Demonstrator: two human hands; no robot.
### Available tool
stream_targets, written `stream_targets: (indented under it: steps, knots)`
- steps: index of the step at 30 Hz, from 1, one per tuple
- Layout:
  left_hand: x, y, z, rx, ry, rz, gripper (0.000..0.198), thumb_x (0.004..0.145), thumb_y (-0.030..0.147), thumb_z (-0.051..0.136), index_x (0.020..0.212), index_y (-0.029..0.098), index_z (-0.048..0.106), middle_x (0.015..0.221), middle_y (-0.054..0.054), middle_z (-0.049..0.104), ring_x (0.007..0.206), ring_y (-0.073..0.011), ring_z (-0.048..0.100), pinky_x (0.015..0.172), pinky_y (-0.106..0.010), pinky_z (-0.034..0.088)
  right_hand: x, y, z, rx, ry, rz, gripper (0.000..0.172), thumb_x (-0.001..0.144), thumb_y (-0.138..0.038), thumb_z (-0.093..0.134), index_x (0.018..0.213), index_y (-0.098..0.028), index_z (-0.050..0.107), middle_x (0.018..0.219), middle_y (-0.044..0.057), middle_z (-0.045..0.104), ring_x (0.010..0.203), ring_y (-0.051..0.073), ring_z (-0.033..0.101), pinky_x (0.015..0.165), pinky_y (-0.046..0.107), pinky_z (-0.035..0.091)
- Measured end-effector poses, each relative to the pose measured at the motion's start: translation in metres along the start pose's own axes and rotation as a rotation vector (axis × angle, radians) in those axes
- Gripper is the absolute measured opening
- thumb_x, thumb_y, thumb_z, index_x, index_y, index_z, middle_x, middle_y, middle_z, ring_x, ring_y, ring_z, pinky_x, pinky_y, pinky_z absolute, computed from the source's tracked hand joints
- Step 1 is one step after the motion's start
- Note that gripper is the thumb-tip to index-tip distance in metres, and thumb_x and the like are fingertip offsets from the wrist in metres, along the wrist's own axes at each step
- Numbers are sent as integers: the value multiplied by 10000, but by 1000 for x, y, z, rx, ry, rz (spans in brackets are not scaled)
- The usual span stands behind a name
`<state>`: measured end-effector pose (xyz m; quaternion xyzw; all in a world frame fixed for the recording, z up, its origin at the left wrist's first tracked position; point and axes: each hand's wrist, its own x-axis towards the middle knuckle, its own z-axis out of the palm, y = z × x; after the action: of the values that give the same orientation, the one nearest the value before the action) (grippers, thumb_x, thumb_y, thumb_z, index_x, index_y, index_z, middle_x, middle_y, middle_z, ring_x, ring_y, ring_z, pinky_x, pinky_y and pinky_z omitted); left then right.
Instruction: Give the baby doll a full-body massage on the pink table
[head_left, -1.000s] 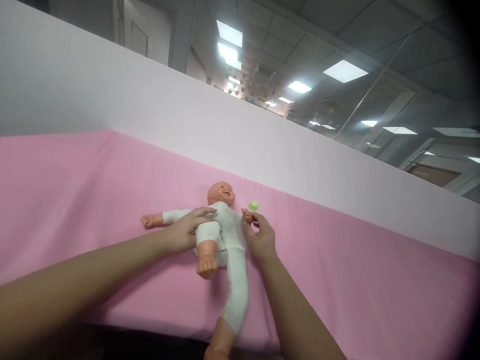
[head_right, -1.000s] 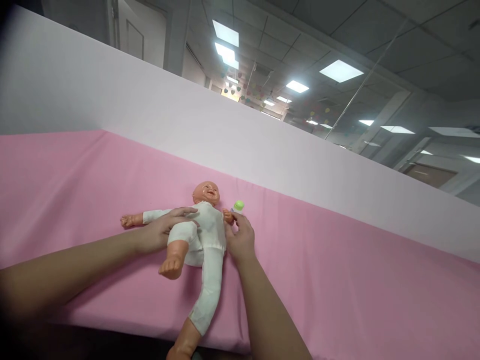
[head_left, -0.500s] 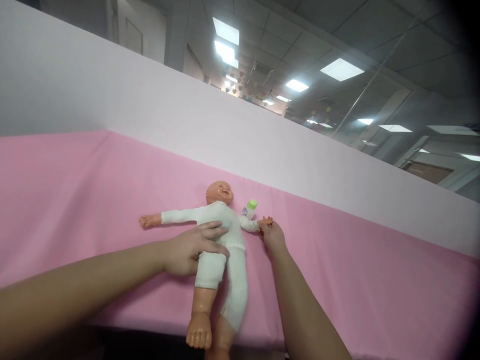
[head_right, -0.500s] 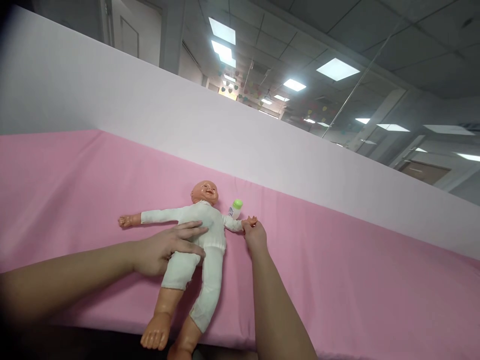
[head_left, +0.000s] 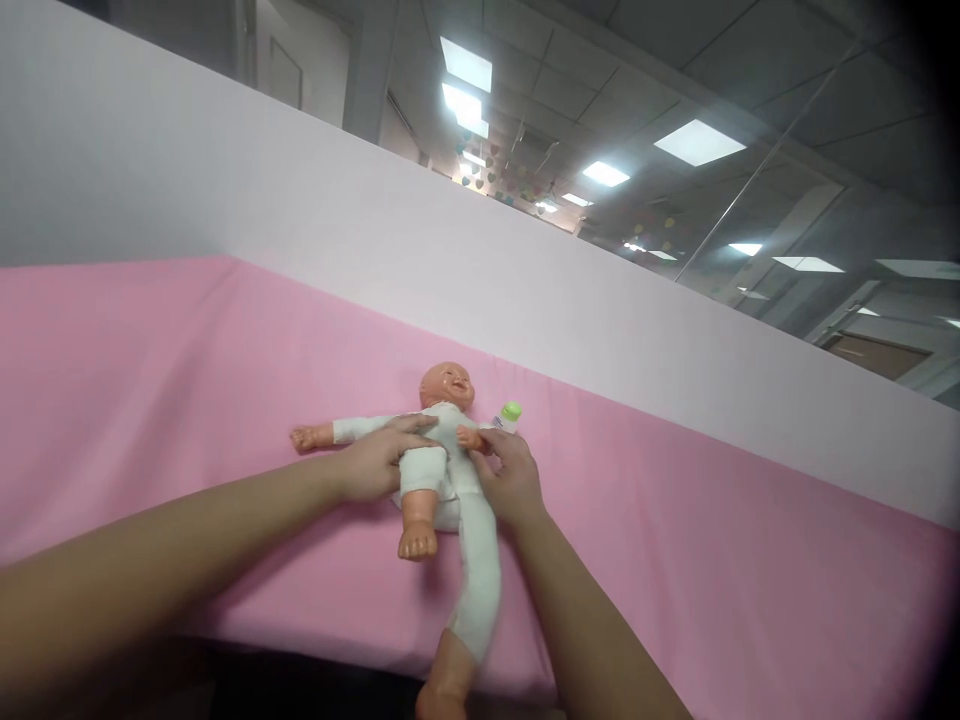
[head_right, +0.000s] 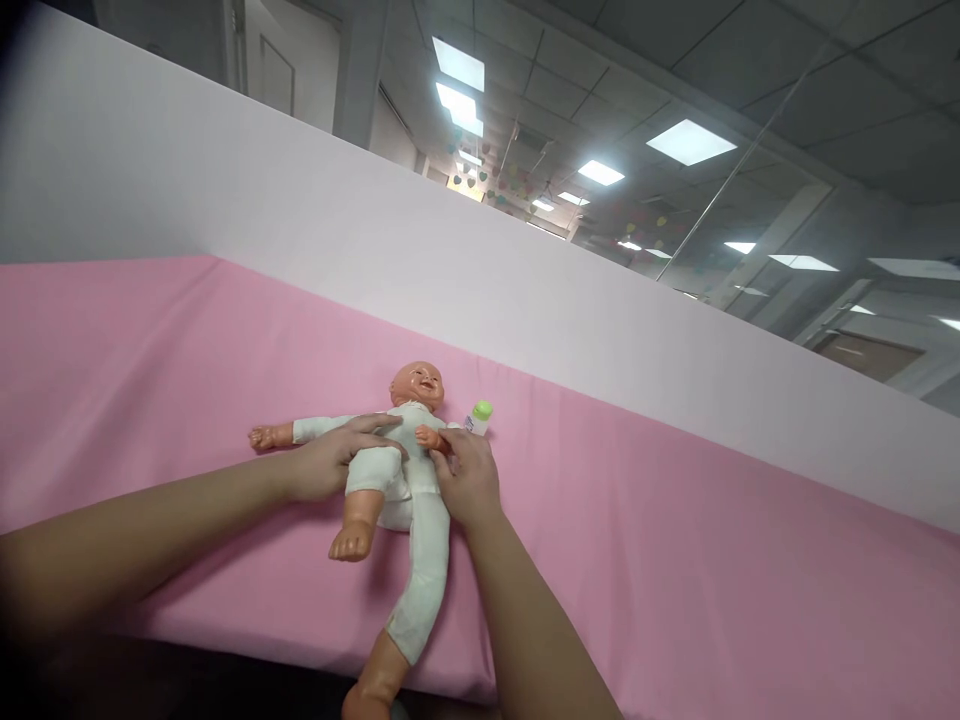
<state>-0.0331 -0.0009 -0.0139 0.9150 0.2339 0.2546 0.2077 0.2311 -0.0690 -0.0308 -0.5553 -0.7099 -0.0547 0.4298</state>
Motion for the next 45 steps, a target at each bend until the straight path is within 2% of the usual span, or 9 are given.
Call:
stream_targets:
  steps: [10,18,23,29,32,35,38,41,45]
  knots:
    - [2,-10,2,-3,36,-37,428,847,228,658,1270,266,711,1616,-73,387,1460,-335,392,1182,-471,394,1,1,3,-40,-46,-7,396,869,-293,697,1264,-267,686,1254,63,693,1221,281,578,1112,485,438]
    - [-5,23,5,27,3,344,393,862,270,670,1252,289,708,1545,-60,488,1458,-330,387,1207,-494,353,4,34,-13,329,149,496,552,872,-505,652,1347,-232,583,1243,73,702,1037,228,686,880,360,564]
    - [-5,31,8,56,-73,432,412,860,273,663,1271,268,687,1527,-81,522,1421,-319,461,1225,-482,327,2,69,-31,142,205,833,705,839,-558,634,1406,-165,493,1246,124,699,1065,248,687,890,326,537]
    - [-8,33,17,86,-92,502,502,840,252,644,1342,269,649,1550,-91,501,1419,-320,474,1234,-501,302,1,77,-34,37,116,889,788,762,-491,720,1407,-87,519,1212,199,701,1053,300,690,905,356,518]
    - [-7,33,16,80,-60,440,470,844,251,657,1311,293,679,1586,-76,451,1440,-336,443,1225,-509,316,2,64,-30,-8,158,787,788,818,-515,672,1474,-138,453,1264,170,682,1077,289,679,923,369,513]
    - [-4,28,8,60,-2,332,412,845,236,668,1243,323,727,1644,-31,354,1494,-359,346,1226,-523,305,2,39,-17,-7,227,524,704,853,-520,659,1460,-222,466,1245,106,692,951,238,696,853,355,541]
    - [-2,16,1,53,31,227,402,830,217,681,1206,337,752,1676,-7,278,1532,-373,253,1236,-535,272,1,12,-1,25,185,244,554,877,-433,673,1376,-230,541,1169,75,716,920,206,672,808,331,553]
    - [0,1,0,37,33,106,411,818,185,673,1196,320,760,1685,-17,249,1551,-361,199,1238,-522,270,0,-7,7,-42,83,-20,340,914,-278,626,1251,-233,631,1149,57,721,1017,213,622,940,371,521]
    - [3,-16,5,-6,22,13,395,836,203,653,1206,291,757,1682,-31,246,1537,-362,236,1223,-512,310,0,-15,4,-80,-44,-176,277,950,-165,548,1157,-276,695,1156,11,729,1098,215,586,1069,415,435]
